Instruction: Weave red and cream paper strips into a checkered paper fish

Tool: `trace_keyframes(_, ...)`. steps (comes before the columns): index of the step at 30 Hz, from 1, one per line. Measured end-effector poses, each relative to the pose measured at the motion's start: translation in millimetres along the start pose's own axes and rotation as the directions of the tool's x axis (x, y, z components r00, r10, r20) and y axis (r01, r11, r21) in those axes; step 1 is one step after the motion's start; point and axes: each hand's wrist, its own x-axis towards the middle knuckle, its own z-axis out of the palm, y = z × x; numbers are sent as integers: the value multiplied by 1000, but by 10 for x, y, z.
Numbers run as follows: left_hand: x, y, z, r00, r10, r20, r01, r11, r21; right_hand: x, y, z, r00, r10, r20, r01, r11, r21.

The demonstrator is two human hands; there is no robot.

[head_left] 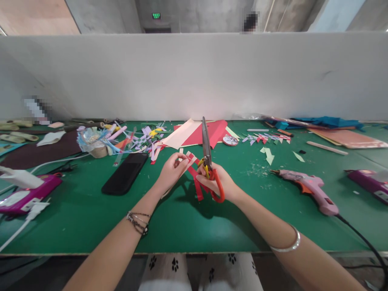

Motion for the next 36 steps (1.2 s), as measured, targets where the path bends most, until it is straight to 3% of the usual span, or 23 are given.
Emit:
trace_keyframes(16,14,-14,-27,995,85,-59,-84,996,13,10,11,-24,995,16,-94,-21,998,-54)
trace_keyframes(21,54,-29,-84,991,111,-80,-108,994,31,38,-33,-145,969,8,-249,-34,994,-103)
trace_keyframes(25,72,-3,-162,994,98,-50,-100,995,-25,85,-46,-353,902,27,-431,-114,978,-177)
trace_keyframes(27,69,32,-196,995,96,-18,-97,994,-52,105,-26,-470,876,53,-480,-235,915,-329)
trace_keyframes(30,50,93,-237,992,111,57,-106,991,-84,117,26,-607,854,109,-509,-418,727,-545)
trace_keyframes(34,26,136,-288,960,87,265,-56,991,-122,95,84,-681,833,120,-541,-506,561,-655)
trace_keyframes(36,24,137,-312,948,79,308,-35,989,-145,82,104,-684,827,131,-547,-536,475,-698)
